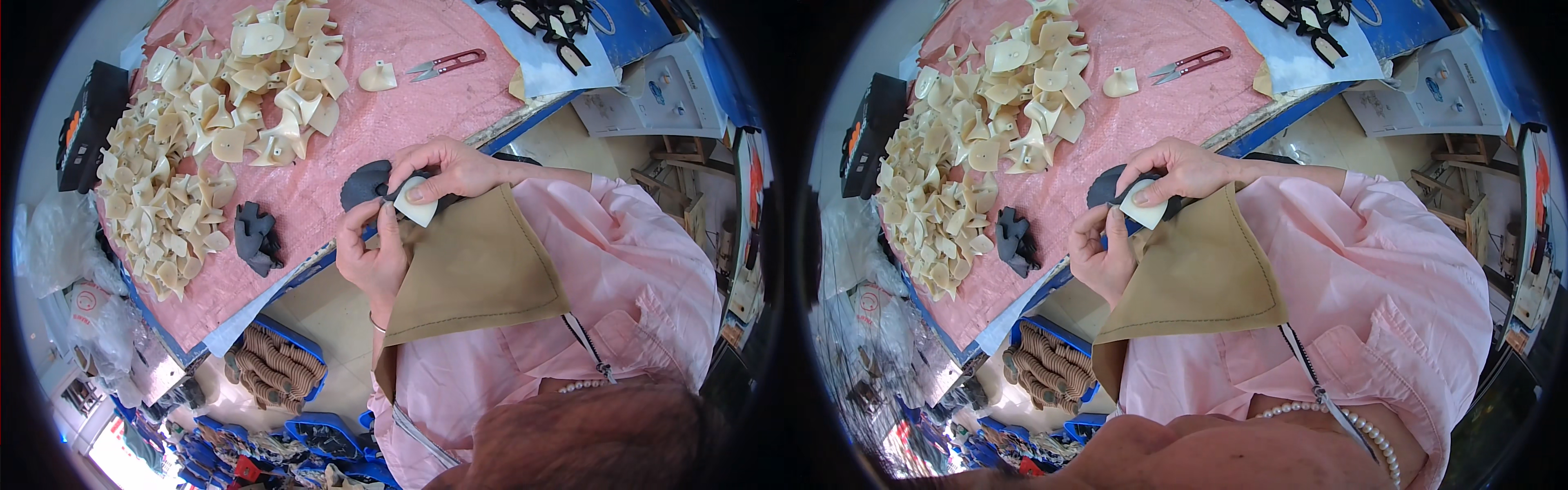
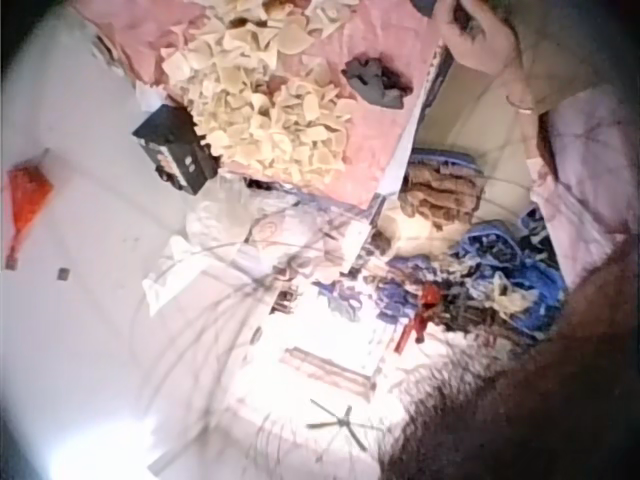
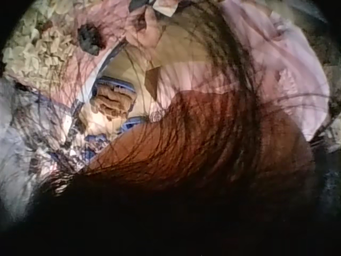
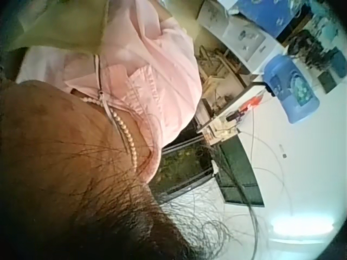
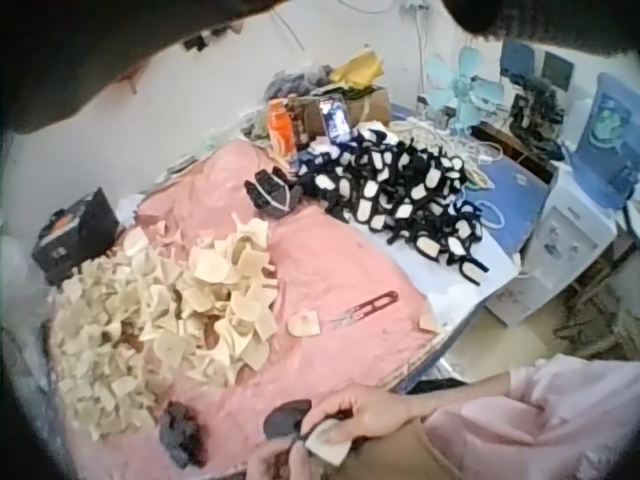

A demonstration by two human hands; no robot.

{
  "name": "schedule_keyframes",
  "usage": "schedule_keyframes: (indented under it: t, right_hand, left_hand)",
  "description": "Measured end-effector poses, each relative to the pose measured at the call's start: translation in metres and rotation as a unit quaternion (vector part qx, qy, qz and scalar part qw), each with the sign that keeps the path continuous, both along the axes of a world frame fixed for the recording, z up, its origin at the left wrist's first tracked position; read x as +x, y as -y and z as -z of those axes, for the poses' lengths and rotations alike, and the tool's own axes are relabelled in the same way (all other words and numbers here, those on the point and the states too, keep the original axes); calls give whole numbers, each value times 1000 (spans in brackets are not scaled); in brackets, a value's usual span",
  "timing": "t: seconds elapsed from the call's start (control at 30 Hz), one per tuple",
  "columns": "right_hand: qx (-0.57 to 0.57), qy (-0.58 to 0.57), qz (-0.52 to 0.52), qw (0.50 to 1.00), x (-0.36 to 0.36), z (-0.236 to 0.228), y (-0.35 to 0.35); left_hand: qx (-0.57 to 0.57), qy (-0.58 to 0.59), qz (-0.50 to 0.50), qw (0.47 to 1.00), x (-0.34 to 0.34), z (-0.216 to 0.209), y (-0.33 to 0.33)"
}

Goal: Assembling small white and black plastic components into finished parts.

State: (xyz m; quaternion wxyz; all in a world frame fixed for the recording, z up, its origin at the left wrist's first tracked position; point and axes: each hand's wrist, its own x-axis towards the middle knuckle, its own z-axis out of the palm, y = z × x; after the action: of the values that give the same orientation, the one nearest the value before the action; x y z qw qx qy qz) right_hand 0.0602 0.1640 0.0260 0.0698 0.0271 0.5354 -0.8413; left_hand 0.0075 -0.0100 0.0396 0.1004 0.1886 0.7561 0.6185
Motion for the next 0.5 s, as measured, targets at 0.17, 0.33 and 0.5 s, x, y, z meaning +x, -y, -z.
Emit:
schedule_keyframes:
  t: [0.17,0.33,0.5]
  right_hand:
    - [17,-3,16,1000,0,-4,1]
    - [39,-13,21,999,-1,-2,0]
    - [96,-43,21,994,-1,-3,2]
  left_hand:
    - [-14,-143,-47,989,-2,1,-4]
    - [-52,-107,-6,993,-6,-4,0]
    - [-28,-30,9,999,-8,-9,3]
